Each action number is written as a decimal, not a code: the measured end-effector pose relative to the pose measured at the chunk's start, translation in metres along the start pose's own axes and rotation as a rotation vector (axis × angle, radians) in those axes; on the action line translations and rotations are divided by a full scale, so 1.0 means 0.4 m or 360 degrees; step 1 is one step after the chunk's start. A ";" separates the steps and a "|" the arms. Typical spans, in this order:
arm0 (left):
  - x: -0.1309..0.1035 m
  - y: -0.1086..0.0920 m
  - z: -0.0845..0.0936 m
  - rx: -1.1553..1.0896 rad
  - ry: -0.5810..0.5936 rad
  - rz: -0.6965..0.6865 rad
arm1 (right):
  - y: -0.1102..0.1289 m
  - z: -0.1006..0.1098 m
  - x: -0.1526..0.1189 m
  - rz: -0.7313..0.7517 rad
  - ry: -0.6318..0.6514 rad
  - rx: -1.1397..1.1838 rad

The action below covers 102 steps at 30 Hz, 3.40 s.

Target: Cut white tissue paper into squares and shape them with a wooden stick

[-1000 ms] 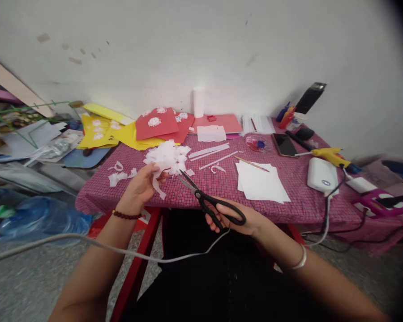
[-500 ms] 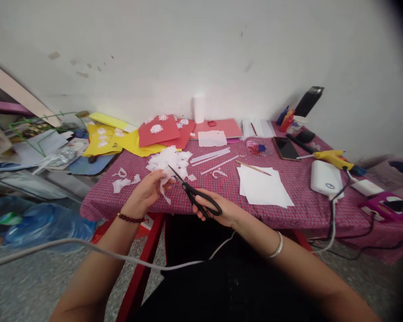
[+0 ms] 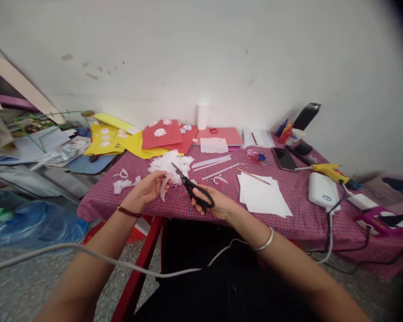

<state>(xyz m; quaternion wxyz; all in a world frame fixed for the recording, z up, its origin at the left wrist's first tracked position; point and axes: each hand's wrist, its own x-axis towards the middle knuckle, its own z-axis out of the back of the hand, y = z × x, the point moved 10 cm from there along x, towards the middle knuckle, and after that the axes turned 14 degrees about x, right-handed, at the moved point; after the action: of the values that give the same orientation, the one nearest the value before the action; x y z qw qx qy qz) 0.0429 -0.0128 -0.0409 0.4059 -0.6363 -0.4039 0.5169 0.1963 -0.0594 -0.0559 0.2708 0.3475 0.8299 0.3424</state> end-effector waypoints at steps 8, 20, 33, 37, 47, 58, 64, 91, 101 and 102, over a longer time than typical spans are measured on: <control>-0.013 -0.047 0.053 0.0004 -0.0075 -0.0195 | -0.025 0.005 -0.009 -0.0264 0.0132 0.0025; 0.016 -0.103 0.065 -0.0094 -0.0067 -0.0291 | -0.022 0.013 -0.023 -0.0356 0.0065 0.0259; 0.024 -0.109 0.012 0.0369 0.0183 -0.0316 | -0.023 -0.013 -0.022 -0.0266 0.0135 -0.0012; 0.020 -0.109 -0.007 0.0497 0.0272 -0.0353 | -0.016 -0.022 -0.015 -0.0235 0.0149 -0.0067; 0.056 -0.114 0.016 0.0653 0.0058 -0.0314 | 0.014 -0.011 0.009 -0.0047 -0.0033 -0.0340; 0.045 -0.083 0.056 0.0295 -0.0031 -0.0161 | 0.012 0.037 0.028 -0.0064 -0.0125 -0.0133; 0.040 -0.103 0.097 0.0337 -0.0103 -0.0338 | -0.002 0.018 0.002 -0.0312 -0.0016 0.0177; 0.029 -0.122 0.037 0.0908 -0.0184 -0.0441 | 0.021 0.012 0.016 0.0002 -0.0080 -0.0245; 0.045 -0.074 0.105 0.0254 -0.0347 -0.0234 | 0.003 0.017 0.010 -0.0219 -0.0072 -0.0142; 0.048 -0.081 0.111 0.0220 -0.0363 -0.0252 | 0.004 0.016 0.008 -0.0230 -0.0063 -0.0158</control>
<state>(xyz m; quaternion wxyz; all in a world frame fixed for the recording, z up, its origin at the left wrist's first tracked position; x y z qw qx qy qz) -0.0012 0.0207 -0.0229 0.4398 -0.5102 -0.4597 0.5787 0.1993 -0.0536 -0.0597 0.3280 0.2796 0.8293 0.3556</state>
